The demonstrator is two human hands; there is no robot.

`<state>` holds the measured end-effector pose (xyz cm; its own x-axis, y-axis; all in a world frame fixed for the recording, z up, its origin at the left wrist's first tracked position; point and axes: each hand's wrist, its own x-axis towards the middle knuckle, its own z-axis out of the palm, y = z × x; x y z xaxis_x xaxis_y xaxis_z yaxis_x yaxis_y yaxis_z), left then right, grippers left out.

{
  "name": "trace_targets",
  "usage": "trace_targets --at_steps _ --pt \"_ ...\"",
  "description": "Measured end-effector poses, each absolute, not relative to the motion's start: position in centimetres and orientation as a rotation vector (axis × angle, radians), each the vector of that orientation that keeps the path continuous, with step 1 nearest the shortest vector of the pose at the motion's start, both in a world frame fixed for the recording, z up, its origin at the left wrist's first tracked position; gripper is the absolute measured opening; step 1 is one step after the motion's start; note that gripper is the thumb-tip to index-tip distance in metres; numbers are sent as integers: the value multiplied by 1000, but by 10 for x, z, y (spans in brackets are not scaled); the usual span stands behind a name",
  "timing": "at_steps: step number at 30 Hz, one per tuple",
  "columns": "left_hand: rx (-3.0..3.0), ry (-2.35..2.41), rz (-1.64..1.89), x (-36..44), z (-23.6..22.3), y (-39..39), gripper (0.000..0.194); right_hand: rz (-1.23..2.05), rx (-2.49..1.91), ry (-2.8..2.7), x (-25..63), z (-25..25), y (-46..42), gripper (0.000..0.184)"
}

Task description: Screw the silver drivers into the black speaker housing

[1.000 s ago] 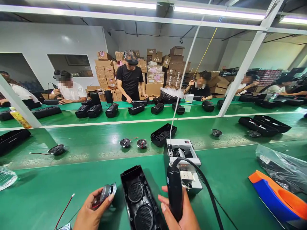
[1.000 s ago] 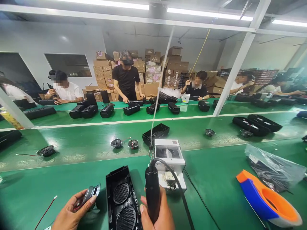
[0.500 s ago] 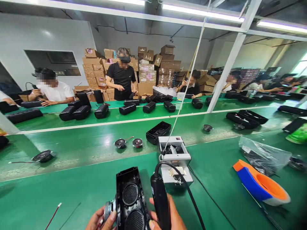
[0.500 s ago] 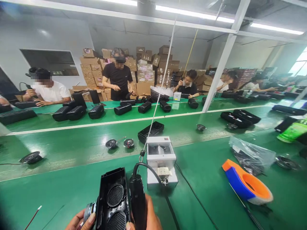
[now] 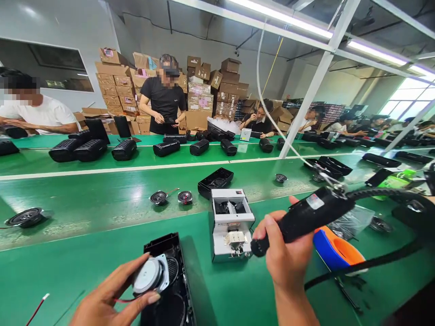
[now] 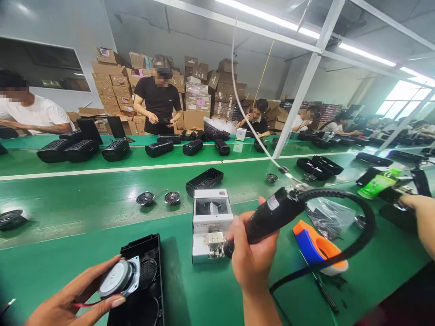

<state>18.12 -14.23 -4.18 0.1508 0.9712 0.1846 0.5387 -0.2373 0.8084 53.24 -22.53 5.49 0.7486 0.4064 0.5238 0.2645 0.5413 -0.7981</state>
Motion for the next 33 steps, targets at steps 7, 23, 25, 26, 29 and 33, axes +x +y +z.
trace_targets --at_steps 7,23,25,26,29,33 --pt "2425 1304 795 215 -35 -120 51 14 -969 -886 533 35 -203 46" --pt "2321 1328 504 232 -13 -135 59 573 -1246 -869 485 32 -217 39" --pt "2316 1354 507 233 -11 -136 57 557 -1123 -918 470 45 -206 42" --pt "2313 1363 506 234 -11 -136 55 532 -1043 -949 462 51 -199 43" --pt "2296 1346 479 234 -15 -137 55 473 -863 -997 440 58 -176 45" --pt "2249 1317 430 233 -21 -140 59 475 -755 -1010 418 49 -150 46"
